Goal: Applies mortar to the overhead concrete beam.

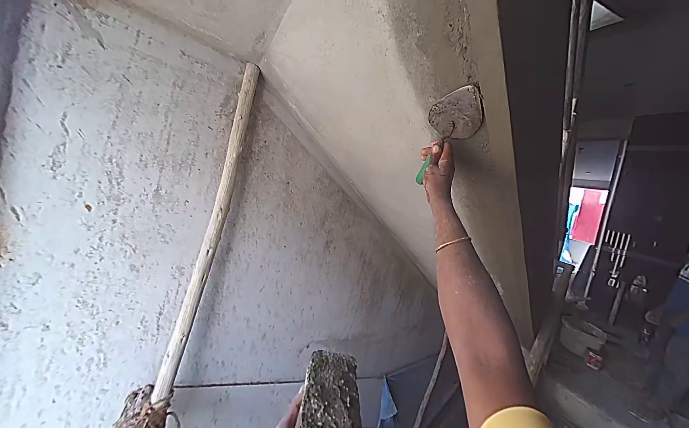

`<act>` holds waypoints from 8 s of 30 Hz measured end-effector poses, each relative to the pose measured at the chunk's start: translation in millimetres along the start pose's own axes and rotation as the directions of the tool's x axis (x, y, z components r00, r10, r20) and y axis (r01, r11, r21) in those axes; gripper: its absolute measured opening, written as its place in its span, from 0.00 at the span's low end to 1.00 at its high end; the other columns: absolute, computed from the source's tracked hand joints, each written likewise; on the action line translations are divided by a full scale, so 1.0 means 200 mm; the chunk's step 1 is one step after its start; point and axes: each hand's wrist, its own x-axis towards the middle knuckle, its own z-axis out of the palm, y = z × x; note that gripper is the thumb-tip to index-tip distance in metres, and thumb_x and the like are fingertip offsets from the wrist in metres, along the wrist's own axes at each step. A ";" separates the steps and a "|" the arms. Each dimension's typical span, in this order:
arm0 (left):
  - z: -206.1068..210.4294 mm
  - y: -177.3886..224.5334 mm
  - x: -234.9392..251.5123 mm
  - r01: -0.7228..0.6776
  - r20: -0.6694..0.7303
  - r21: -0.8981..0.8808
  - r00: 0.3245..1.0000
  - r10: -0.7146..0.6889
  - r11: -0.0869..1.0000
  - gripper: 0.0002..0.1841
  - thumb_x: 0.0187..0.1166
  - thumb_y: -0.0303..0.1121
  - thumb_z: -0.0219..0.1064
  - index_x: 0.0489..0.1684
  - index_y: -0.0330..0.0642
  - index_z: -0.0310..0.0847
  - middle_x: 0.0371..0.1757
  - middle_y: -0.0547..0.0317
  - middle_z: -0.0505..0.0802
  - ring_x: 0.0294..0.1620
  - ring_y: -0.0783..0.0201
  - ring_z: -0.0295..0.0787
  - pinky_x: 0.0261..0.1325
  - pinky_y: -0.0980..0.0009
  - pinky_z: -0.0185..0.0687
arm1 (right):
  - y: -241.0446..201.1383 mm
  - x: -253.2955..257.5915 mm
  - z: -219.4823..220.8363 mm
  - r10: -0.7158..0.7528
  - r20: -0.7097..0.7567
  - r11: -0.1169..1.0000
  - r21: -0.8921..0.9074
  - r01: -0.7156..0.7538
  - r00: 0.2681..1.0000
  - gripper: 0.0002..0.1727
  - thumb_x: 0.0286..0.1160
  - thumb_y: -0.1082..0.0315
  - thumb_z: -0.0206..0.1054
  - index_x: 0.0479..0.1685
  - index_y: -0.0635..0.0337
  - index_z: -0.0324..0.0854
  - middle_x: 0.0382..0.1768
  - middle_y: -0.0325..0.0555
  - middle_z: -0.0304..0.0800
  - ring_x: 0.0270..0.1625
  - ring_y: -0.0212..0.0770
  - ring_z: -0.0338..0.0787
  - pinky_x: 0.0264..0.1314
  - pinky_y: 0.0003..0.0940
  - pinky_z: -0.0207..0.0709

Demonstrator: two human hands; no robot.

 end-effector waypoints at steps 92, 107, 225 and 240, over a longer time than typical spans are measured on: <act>-0.12 -0.08 0.12 0.032 -0.015 -0.110 0.999 -0.034 0.993 0.34 0.91 0.59 0.33 0.59 0.44 0.82 0.49 0.45 0.94 0.50 0.52 0.94 0.51 0.52 0.92 | -0.46 -2.40 -1.10 0.431 0.285 0.692 -0.714 -0.111 0.856 0.26 0.72 0.50 0.69 0.43 0.71 0.92 0.38 0.60 0.93 0.40 0.49 0.92 0.47 0.46 0.85; -0.18 -0.35 0.20 -0.232 -0.357 0.106 0.899 0.255 0.967 0.29 0.93 0.56 0.37 0.70 0.45 0.74 0.54 0.50 0.92 0.56 0.55 0.91 0.58 0.50 0.88 | -0.63 -2.78 -1.08 0.701 0.154 0.478 -0.826 -0.298 0.696 0.22 0.65 0.52 0.78 0.47 0.62 0.94 0.42 0.56 0.94 0.41 0.54 0.95 0.43 0.59 0.86; -0.03 -0.12 0.13 -0.233 -0.116 0.070 0.964 0.240 0.970 0.27 0.94 0.51 0.34 0.54 0.53 0.82 0.43 0.62 0.97 0.46 0.68 0.95 0.52 0.63 0.93 | -0.06 -0.83 -0.25 0.186 0.242 0.972 -0.189 -0.142 0.952 0.19 0.89 0.65 0.52 0.64 0.73 0.75 0.41 0.49 0.88 0.44 0.37 0.90 0.52 0.33 0.86; -0.05 0.02 0.08 -0.252 -0.110 0.088 0.959 0.261 0.964 0.26 0.94 0.50 0.34 0.51 0.53 0.82 0.40 0.65 0.97 0.44 0.70 0.95 0.51 0.64 0.93 | -0.26 0.06 0.11 0.018 0.006 0.980 -0.197 -0.016 1.000 0.18 0.94 0.60 0.50 0.66 0.66 0.72 0.39 0.47 0.83 0.40 0.36 0.87 0.50 0.34 0.83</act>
